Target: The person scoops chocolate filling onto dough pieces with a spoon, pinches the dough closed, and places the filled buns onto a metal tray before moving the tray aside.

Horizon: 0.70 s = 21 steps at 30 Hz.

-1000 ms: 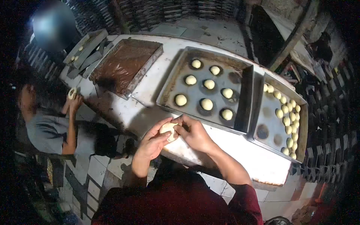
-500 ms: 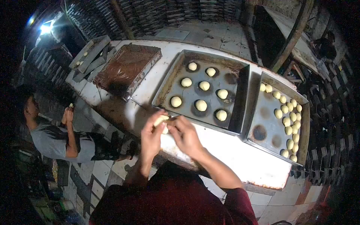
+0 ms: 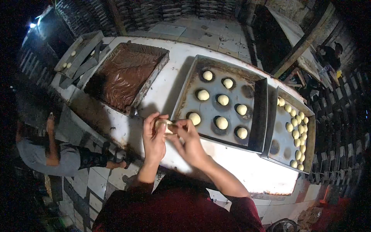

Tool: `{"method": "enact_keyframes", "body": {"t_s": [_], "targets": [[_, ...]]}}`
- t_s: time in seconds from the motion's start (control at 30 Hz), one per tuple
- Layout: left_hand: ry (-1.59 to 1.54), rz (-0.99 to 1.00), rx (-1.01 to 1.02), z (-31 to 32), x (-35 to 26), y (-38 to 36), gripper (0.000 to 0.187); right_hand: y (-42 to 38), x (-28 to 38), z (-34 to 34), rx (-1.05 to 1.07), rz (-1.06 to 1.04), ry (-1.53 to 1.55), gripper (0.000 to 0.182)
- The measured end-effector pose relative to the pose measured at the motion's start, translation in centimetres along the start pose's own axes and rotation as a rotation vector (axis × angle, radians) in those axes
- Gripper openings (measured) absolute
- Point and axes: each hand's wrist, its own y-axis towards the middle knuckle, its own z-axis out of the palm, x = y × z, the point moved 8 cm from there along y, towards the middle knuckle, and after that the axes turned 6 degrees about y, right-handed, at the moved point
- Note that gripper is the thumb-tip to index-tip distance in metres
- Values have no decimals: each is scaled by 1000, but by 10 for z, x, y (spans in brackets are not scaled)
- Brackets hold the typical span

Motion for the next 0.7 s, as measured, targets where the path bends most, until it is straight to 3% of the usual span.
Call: {"method": "enact_keyframes", "body": {"t_s": [0.03,0.13,0.2,0.27,0.33,0.4,0.47,0.53,0.57,0.6,0.63,0.7], "targets": [[-165,-87,-44,-3,8,7,13,1,0,9,-22,-65,-98,17],[-134,-283,-31,-4,31,14,10,16,-9,10,-40,-85,-166,20],[-55,-73,155,12,22,20,12,20,-18,7,-48,-41,-135,22],[-103,65,331,33,10,23,12,9,-55,-5,-261,181,573,21],[-107,34,397,50,20,27,13,-3,-58,-23,-442,217,478,18],[-383,-396,260,65,52,30,14,-19,-51,-38,-634,56,13,19],[-631,-651,245,96,77,26,28,-16,-37,-30,-385,-21,-295,22],[-344,-681,449,115,69,17,38,-12,-36,-44,-336,-17,-404,28],[-354,-827,562,119,82,-6,49,-10,-34,-60,-463,-19,-446,33],[-142,-566,838,128,89,-15,64,-8,-42,-81,-482,-61,-470,37],[-144,-575,857,127,81,-21,64,3,-50,-105,-531,12,-208,38],[-324,-717,1132,132,51,-48,67,35,-49,-156,-676,-22,-213,33]]}}
